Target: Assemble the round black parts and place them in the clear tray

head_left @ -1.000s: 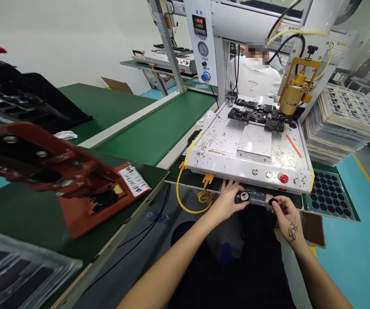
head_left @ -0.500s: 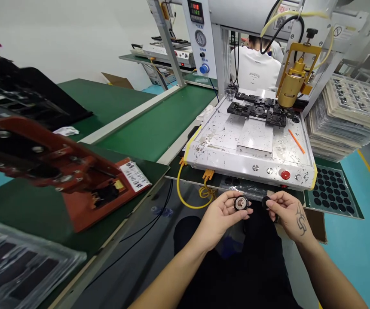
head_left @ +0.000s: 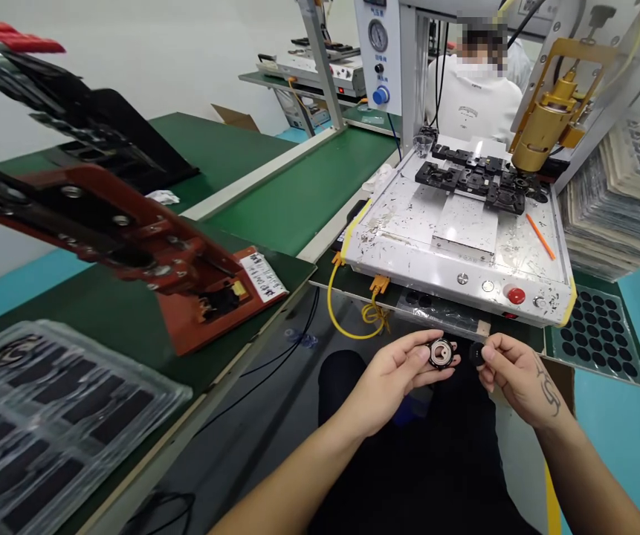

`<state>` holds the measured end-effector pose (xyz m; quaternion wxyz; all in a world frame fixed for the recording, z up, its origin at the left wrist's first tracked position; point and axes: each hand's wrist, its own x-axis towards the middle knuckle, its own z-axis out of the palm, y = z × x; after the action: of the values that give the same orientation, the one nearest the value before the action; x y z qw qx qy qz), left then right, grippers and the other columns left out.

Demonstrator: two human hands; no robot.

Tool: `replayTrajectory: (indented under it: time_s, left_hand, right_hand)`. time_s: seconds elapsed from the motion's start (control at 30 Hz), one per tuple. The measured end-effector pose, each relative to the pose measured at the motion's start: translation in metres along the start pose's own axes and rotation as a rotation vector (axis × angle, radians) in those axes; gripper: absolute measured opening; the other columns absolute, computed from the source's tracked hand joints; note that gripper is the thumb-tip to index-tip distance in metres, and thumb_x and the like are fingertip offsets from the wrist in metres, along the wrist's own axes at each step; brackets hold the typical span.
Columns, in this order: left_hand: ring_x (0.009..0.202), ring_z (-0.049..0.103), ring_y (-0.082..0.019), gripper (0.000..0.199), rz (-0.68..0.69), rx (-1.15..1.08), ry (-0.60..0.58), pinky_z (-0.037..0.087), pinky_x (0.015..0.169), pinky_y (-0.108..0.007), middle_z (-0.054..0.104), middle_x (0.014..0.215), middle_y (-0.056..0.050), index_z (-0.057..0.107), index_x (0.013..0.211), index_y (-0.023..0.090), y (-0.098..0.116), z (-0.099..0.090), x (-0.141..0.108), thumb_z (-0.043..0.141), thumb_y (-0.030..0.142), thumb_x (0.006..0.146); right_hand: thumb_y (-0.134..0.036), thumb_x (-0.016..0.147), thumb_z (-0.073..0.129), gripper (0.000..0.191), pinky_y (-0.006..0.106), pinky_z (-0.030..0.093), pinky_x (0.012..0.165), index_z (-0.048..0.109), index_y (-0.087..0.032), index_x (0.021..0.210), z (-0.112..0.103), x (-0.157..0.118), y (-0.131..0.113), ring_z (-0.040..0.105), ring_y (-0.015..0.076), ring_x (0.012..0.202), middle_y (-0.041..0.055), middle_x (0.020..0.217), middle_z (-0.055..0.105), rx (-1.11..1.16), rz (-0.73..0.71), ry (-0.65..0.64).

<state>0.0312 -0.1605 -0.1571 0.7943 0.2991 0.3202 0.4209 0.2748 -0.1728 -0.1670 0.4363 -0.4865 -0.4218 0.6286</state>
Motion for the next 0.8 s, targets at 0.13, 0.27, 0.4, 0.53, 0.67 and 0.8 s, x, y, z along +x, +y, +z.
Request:
replayTrajectory:
  time_s: [0.13, 0.27, 0.4, 0.53, 0.67, 0.8]
  left_hand:
    - [0.117, 0.079, -0.036, 0.050, 0.020, -0.009, 0.001, 0.058, 0.112, -0.057, 0.080, 0.126, -0.017, 0.072, 0.134, 0.014, -0.001, 0.001, -0.004, 0.084, 0.042, 0.095]
    - [0.119, 0.078, -0.036, 0.048, 0.019, -0.028, -0.010, 0.060, 0.110, -0.055, 0.080, 0.126, -0.018, 0.071, 0.135, 0.013, -0.001, 0.001, -0.006, 0.082, 0.040, 0.097]
    - [0.117, 0.079, -0.034, 0.045, 0.012, -0.046, -0.018, 0.062, 0.108, -0.052, 0.081, 0.125, -0.018, 0.072, 0.133, 0.013, -0.001, 0.002, -0.007, 0.081, 0.038, 0.097]
    - [0.113, 0.080, -0.032, 0.044, 0.011, -0.058, -0.014, 0.064, 0.106, -0.050, 0.081, 0.123, -0.015, 0.075, 0.132, 0.014, -0.003, 0.003, -0.005, 0.083, 0.037, 0.096]
    - [0.114, 0.079, -0.031, 0.043, 0.022, -0.048, -0.006, 0.065, 0.105, -0.048, 0.080, 0.124, -0.013, 0.076, 0.131, 0.016, -0.005, 0.003, -0.006, 0.084, 0.038, 0.095]
    - [0.115, 0.078, -0.029, 0.043, 0.040, -0.001, 0.004, 0.064, 0.107, -0.047, 0.080, 0.123, -0.011, 0.077, 0.132, 0.018, -0.006, 0.004, -0.008, 0.082, 0.041, 0.096]
  right_hand:
    - [-0.052, 0.094, 0.083, 0.037, 0.028, 0.038, 0.057, 0.064, -0.021, 0.084, 0.005, -0.003, -0.008, 0.054, 0.0125, 0.056, -0.0009, 0.071, 0.066, 0.038, 0.047, 0.005]
    - [-0.052, 0.094, 0.083, 0.037, 0.027, 0.033, 0.056, 0.064, -0.021, 0.085, 0.009, -0.007, -0.012, 0.049, 0.0100, 0.055, -0.0016, 0.072, 0.065, 0.056, 0.069, -0.007]
    - [-0.052, 0.097, 0.079, 0.037, 0.027, 0.030, 0.056, 0.063, -0.021, 0.085, 0.009, -0.008, -0.011, 0.044, 0.0099, 0.056, -0.0029, 0.069, 0.062, -0.005, 0.055, -0.035]
    - [-0.051, 0.101, 0.074, 0.034, 0.028, 0.033, 0.059, 0.063, -0.023, 0.085, 0.010, -0.005, -0.011, 0.045, 0.0125, 0.060, -0.0041, 0.066, 0.056, -0.119, 0.006, -0.048]
    - [-0.049, 0.102, 0.073, 0.031, 0.031, 0.042, 0.071, 0.065, -0.023, 0.085, 0.015, 0.000, -0.016, 0.055, 0.0171, 0.076, 0.0004, 0.083, 0.063, -0.244, -0.097, -0.037]
    - [-0.044, 0.102, 0.071, 0.027, 0.034, 0.045, 0.087, 0.066, -0.023, 0.086, 0.024, 0.001, -0.021, 0.061, 0.0226, 0.102, 0.0059, 0.119, 0.066, -0.397, -0.219, -0.026]
